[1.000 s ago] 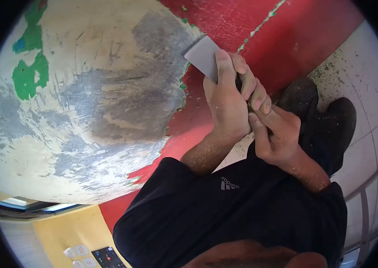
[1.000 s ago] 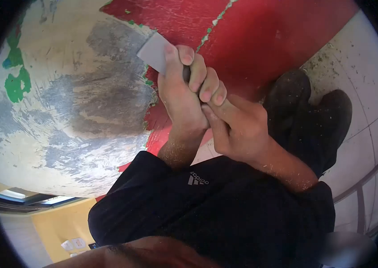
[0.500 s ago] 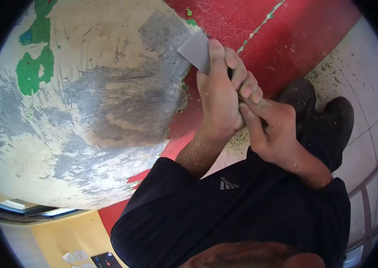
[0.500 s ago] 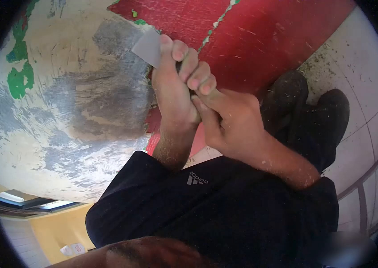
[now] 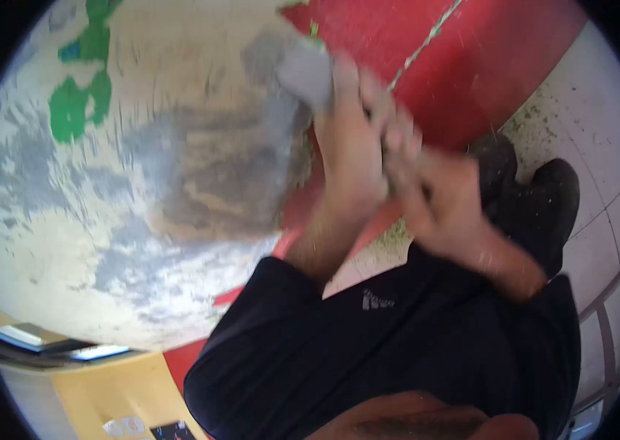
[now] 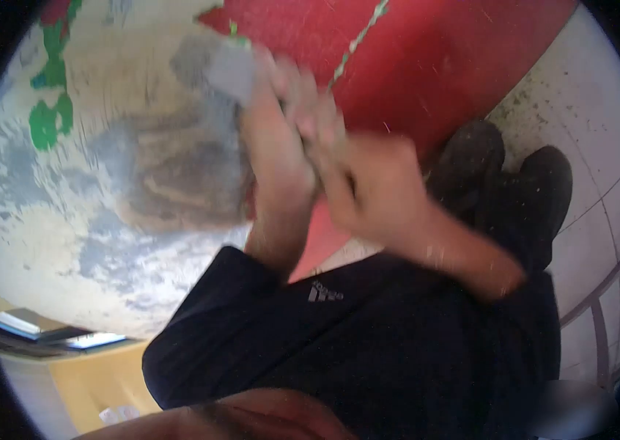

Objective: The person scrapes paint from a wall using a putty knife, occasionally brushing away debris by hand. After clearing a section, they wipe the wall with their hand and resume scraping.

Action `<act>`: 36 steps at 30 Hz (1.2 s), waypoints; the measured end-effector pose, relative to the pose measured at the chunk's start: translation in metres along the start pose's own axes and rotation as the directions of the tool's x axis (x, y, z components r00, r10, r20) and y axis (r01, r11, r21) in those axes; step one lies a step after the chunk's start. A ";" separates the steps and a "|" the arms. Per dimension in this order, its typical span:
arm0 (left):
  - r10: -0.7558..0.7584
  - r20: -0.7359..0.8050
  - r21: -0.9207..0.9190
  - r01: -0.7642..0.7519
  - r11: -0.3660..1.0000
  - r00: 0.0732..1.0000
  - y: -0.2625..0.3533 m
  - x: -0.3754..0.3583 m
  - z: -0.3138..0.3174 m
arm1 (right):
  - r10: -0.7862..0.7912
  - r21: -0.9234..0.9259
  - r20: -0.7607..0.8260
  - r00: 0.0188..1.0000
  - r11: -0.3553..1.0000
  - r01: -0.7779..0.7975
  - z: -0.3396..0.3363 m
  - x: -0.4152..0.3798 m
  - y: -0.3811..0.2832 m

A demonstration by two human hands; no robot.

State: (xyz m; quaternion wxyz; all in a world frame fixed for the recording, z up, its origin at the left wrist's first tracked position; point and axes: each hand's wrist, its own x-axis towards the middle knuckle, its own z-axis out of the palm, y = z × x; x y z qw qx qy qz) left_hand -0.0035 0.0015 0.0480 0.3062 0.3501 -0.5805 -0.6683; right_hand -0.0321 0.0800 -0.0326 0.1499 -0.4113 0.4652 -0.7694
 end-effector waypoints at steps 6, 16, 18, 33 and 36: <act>0.014 -0.045 -0.035 -0.015 0.999 0.999 0.009 0.011 0.003 | 0.002 0.031 -0.014 1.000 1.000 -0.002 -0.002 0.020 -0.002; -0.129 -0.086 -0.122 0.118 0.986 0.988 -0.006 0.008 0.005 | 0.132 0.047 -0.022 0.991 0.990 -0.131 -0.003 0.000 -0.003; -0.164 -0.063 -0.098 0.158 0.983 0.984 -0.007 0.003 -0.003 | 0.122 -0.027 0.030 0.992 0.992 -0.121 -0.005 -0.010 -0.010; -0.162 -0.051 -0.155 0.152 0.976 0.986 -0.011 0.004 -0.001 | 0.172 -0.017 -0.032 0.985 0.985 -0.172 -0.001 -0.003 -0.011; -0.106 0.003 -0.105 0.106 0.989 0.994 -0.011 0.004 -0.006 | 0.066 -0.100 -0.030 0.997 0.993 -0.069 -0.001 -0.007 -0.009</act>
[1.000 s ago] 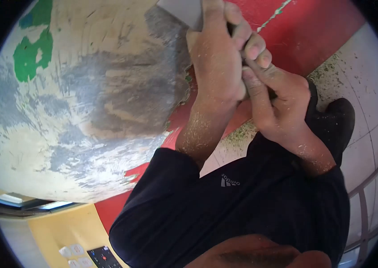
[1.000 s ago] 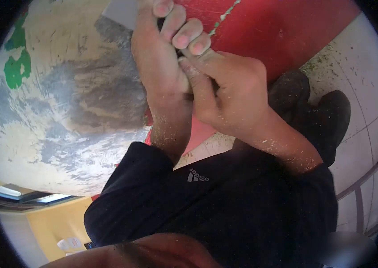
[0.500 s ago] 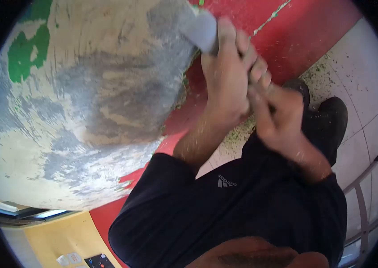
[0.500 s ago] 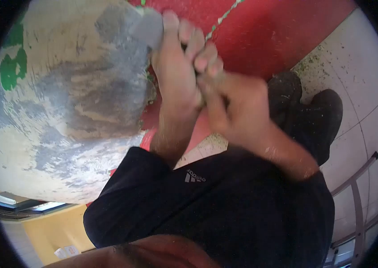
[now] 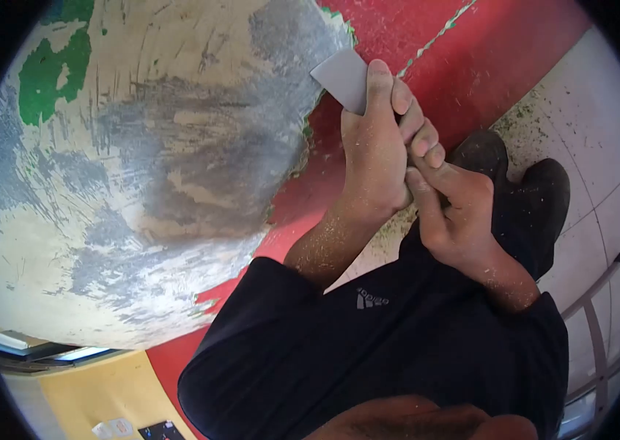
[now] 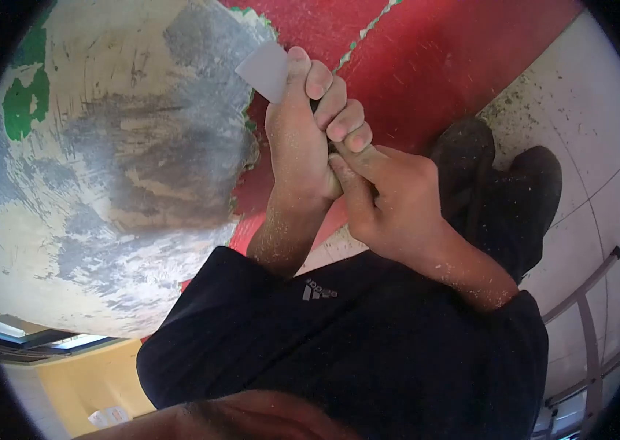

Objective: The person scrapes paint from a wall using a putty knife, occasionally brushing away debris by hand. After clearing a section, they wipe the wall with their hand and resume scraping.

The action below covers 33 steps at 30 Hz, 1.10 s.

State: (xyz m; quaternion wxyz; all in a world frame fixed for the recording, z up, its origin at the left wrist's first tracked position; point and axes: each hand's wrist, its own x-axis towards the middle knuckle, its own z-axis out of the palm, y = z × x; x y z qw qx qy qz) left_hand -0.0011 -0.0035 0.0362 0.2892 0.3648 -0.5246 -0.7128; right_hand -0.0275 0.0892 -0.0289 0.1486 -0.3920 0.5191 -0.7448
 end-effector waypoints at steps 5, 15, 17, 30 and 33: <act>0.096 0.012 0.030 -0.096 0.995 0.995 0.010 0.009 0.009 | -0.036 0.038 0.029 0.999 0.999 0.034 0.003 0.015 0.006; 0.079 0.040 0.034 -0.080 0.996 0.996 0.021 0.008 0.015 | -0.030 0.066 0.020 0.999 0.997 0.029 -0.002 0.017 0.000; -0.079 -0.044 -0.049 0.077 0.996 0.996 -0.001 -0.009 -0.007 | -0.010 0.040 -0.001 1.000 0.999 0.010 0.002 -0.004 -0.004; 0.036 -0.053 -0.057 -0.039 0.998 0.998 0.018 -0.015 -0.009 | -0.097 -0.070 0.113 0.989 0.992 0.105 0.013 0.001 -0.003; 0.045 -0.042 -0.025 -0.046 0.999 0.998 0.023 -0.015 -0.008 | -0.159 -0.132 0.103 0.982 0.976 0.172 0.016 0.005 -0.007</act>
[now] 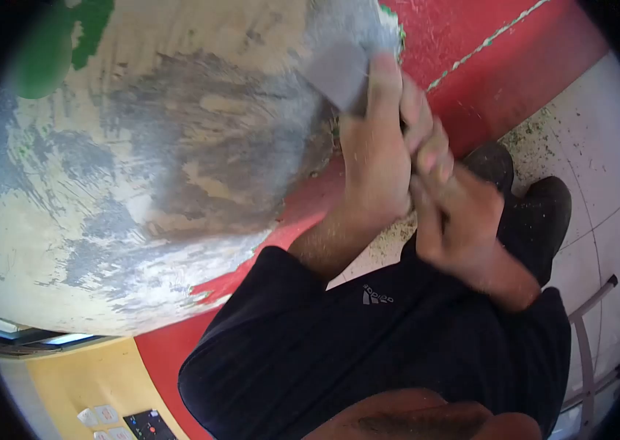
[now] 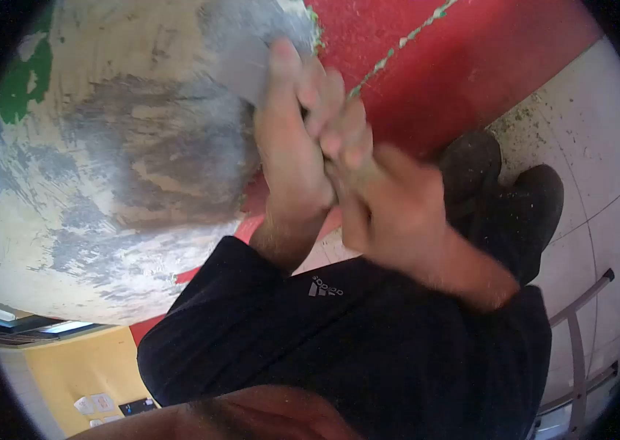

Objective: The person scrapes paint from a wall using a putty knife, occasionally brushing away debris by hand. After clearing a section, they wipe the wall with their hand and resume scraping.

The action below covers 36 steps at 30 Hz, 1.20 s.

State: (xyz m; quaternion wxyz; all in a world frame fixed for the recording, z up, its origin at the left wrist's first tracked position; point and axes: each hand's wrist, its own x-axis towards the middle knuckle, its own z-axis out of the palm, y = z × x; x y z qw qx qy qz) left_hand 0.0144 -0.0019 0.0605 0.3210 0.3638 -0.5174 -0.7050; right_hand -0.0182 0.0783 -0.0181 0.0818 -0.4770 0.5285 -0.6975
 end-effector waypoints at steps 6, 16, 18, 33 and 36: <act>0.005 0.040 -0.076 -0.002 0.997 0.999 -0.007 0.018 0.013 | 0.080 0.046 -0.077 0.994 0.996 -0.076 -0.009 0.015 0.006; 0.005 0.048 0.016 -0.006 1.000 0.999 -0.010 0.029 0.026 | 0.264 0.321 -0.136 0.955 0.923 -0.210 -0.005 0.012 0.014; -0.090 0.085 -0.025 0.092 0.995 0.992 -0.016 0.016 0.016 | 0.298 0.322 -0.072 0.952 0.910 -0.260 -0.013 -0.005 0.003; -0.049 0.036 -0.067 0.051 0.996 0.998 -0.020 -0.003 0.021 | 0.211 0.213 -0.023 0.977 0.956 -0.201 -0.025 -0.004 0.000; -0.017 0.055 -0.032 0.019 0.999 0.998 -0.019 -0.001 0.019 | 0.226 0.255 -0.051 0.973 0.945 -0.206 -0.022 -0.009 -0.005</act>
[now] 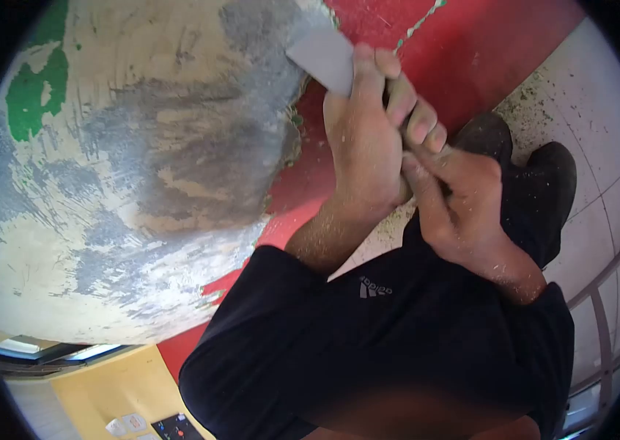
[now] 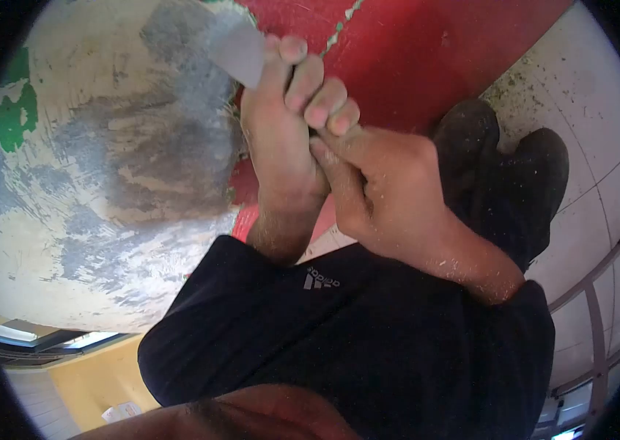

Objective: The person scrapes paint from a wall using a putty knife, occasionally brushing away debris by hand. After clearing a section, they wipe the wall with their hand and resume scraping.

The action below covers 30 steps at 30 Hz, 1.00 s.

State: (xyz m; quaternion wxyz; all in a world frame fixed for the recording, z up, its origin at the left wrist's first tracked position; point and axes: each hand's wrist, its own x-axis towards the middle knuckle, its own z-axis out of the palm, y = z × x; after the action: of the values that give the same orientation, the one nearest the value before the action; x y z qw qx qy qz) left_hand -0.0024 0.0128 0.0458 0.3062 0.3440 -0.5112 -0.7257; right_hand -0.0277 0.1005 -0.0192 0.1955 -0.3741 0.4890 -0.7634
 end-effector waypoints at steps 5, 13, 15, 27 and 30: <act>0.054 -0.035 -0.011 -0.054 0.998 0.998 0.008 0.005 0.014 | -0.006 0.022 -0.056 0.998 1.000 0.008 0.004 0.017 0.002; -0.027 0.014 -0.081 0.028 0.996 1.000 -0.004 0.005 -0.001 | 0.033 0.001 -0.064 0.997 0.999 -0.033 0.008 -0.002 0.004; -0.009 -0.018 -0.034 0.008 0.999 1.000 -0.005 -0.002 -0.007 | 0.022 -0.072 -0.029 0.999 0.997 -0.024 0.007 -0.005 0.009; -0.049 0.026 -0.039 0.049 0.998 0.998 -0.003 0.009 -0.013 | -0.059 -0.124 0.022 0.998 0.990 0.061 0.008 0.005 0.005; 0.035 0.004 -0.019 -0.035 0.999 0.999 0.009 0.015 0.003 | 0.028 -0.049 -0.036 0.999 0.998 -0.030 0.006 0.024 -0.006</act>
State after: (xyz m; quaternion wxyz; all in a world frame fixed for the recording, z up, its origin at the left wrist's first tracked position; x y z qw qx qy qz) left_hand -0.0122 0.0002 0.0519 0.3208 0.3305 -0.5111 -0.7257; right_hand -0.0381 0.0839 -0.0032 0.1886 -0.3581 0.5165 -0.7546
